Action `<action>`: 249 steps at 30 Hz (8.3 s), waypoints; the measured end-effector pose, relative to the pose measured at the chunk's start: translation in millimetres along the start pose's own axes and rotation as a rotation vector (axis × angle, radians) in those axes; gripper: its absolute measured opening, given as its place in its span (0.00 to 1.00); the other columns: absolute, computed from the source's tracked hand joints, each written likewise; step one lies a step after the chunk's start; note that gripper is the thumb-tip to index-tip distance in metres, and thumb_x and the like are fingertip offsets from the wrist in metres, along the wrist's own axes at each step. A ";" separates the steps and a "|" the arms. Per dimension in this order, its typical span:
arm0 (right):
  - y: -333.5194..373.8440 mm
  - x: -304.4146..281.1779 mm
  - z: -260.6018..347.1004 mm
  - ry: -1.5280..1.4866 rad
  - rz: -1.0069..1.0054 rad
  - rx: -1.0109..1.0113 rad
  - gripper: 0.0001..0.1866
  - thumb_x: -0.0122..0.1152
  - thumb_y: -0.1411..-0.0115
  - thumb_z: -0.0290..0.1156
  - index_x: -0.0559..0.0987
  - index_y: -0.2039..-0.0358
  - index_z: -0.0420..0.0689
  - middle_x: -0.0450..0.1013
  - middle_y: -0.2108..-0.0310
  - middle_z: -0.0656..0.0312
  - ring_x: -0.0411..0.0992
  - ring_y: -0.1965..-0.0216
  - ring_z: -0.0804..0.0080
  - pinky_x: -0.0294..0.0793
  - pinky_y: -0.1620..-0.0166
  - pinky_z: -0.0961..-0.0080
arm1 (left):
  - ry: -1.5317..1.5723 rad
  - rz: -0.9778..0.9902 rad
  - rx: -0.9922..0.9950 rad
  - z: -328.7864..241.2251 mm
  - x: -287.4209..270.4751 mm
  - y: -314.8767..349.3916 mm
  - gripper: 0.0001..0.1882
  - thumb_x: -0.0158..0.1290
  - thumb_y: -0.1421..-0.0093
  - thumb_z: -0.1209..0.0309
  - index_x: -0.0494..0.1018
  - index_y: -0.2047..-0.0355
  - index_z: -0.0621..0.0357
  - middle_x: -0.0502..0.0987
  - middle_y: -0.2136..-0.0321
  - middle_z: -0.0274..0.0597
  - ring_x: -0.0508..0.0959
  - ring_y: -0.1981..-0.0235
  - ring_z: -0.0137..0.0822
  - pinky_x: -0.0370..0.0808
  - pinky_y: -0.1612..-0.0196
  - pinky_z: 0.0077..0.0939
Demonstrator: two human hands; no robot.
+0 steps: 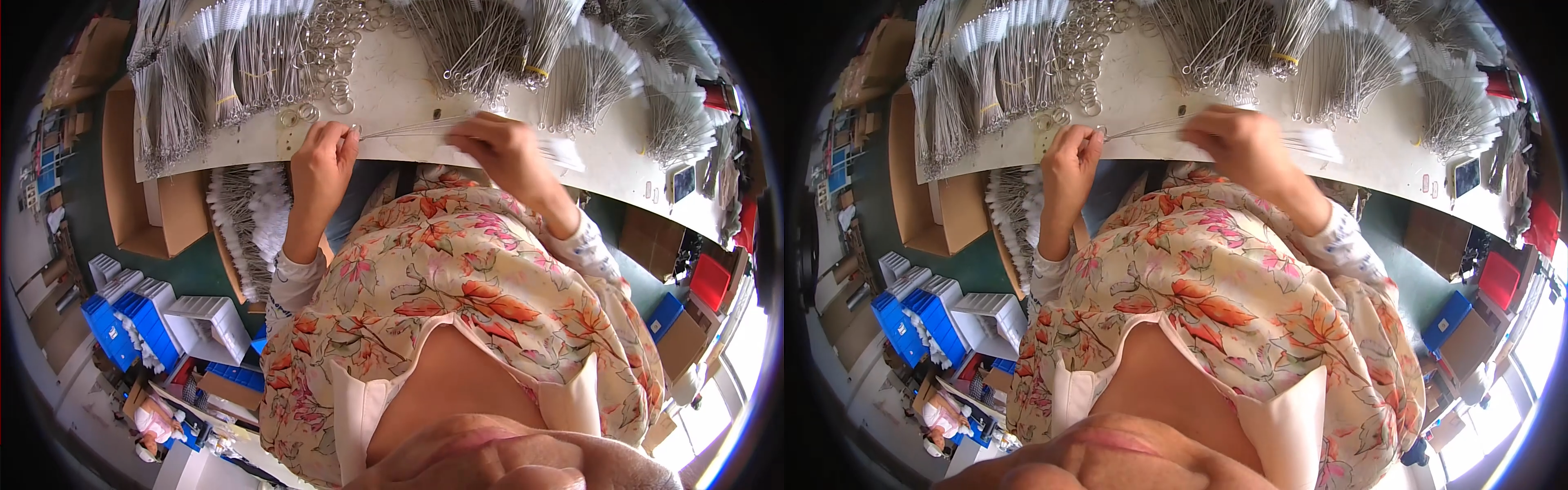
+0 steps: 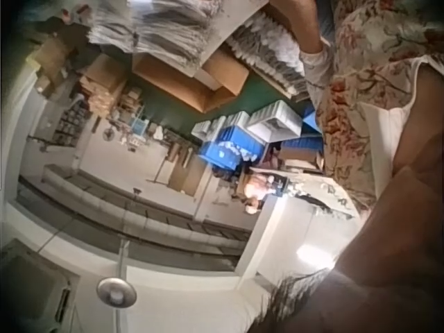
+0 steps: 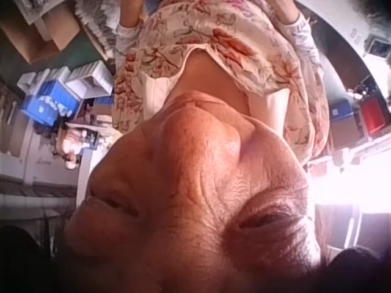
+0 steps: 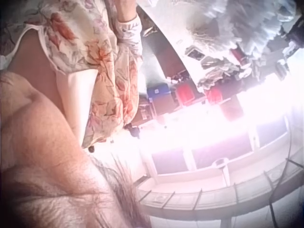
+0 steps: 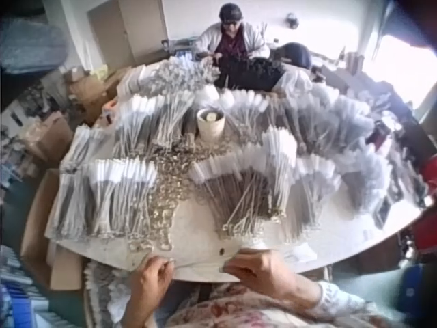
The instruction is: Assembling small metal clips onto bundles of white fibers at a workshop desk.
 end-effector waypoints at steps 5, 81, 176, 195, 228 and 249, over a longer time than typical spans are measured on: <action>-40.2 54.5 35.6 0.029 0.042 -0.146 0.04 0.60 0.50 0.31 0.79 0.73 0.47 0.73 0.71 0.64 0.73 0.74 0.63 0.72 0.70 0.72 | 0.734 0.004 -0.161 -6.0 -18.7 -19.7 0.02 0.50 0.45 0.83 0.71 0.72 0.65 0.76 0.64 0.43 0.76 0.69 0.25 0.75 0.67 0.18; -71.9 -3.1 60.8 -0.952 0.110 0.112 0.10 0.56 0.42 0.32 0.74 0.67 0.38 0.71 0.77 0.66 0.68 0.80 0.85 0.63 0.81 0.89 | 0.665 -0.009 0.182 -97.6 -91.8 -69.7 0.15 0.51 0.51 0.88 0.73 0.61 0.71 0.77 0.65 0.45 0.78 0.66 0.29 0.76 0.63 0.18; -74.7 -18.8 -6.6 -0.668 0.109 0.212 0.02 0.52 0.46 0.19 0.73 0.71 0.35 0.71 0.76 0.59 0.70 0.74 0.75 0.68 0.67 0.82 | 0.525 0.226 -0.881 238.9 -196.1 89.6 0.17 0.45 0.38 0.59 0.72 0.71 0.63 0.76 0.74 0.40 0.77 0.74 0.31 0.75 0.69 0.23; -57.9 49.8 -17.8 -0.734 0.274 0.392 0.06 0.56 0.43 0.26 0.72 0.69 0.36 0.71 0.76 0.60 0.68 0.74 0.76 0.67 0.66 0.81 | -0.248 0.221 -1.612 412.8 12.0 284.6 0.19 0.44 0.45 0.65 0.73 0.55 0.52 0.71 0.51 0.43 0.70 0.48 0.43 0.70 0.53 0.35; -238.8 -217.4 -94.6 0.092 -0.086 0.055 0.10 0.54 0.42 0.33 0.78 0.67 0.40 0.73 0.78 0.66 0.71 0.77 0.81 0.72 0.71 0.84 | 0.018 0.108 -0.771 333.3 -88.6 -363.2 0.06 0.47 0.44 0.67 0.71 0.70 0.55 0.72 0.79 0.33 0.70 0.82 0.28 0.66 0.80 0.25; -375.4 -172.3 -191.2 -0.105 -0.107 0.182 0.14 0.55 0.49 0.42 0.77 0.67 0.47 0.75 0.72 0.54 0.74 0.73 0.54 0.75 0.67 0.65 | -0.238 -0.622 -0.564 303.3 -180.3 -358.2 0.14 0.48 0.46 0.60 0.74 0.71 0.59 0.78 0.69 0.48 0.77 0.65 0.50 0.72 0.61 0.41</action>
Point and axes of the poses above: each hand's wrist, its own y-axis away from the middle knuckle, its own x-axis out of the palm, z = x × y, the point moved 9 cm from there along -y, towards the middle knuckle
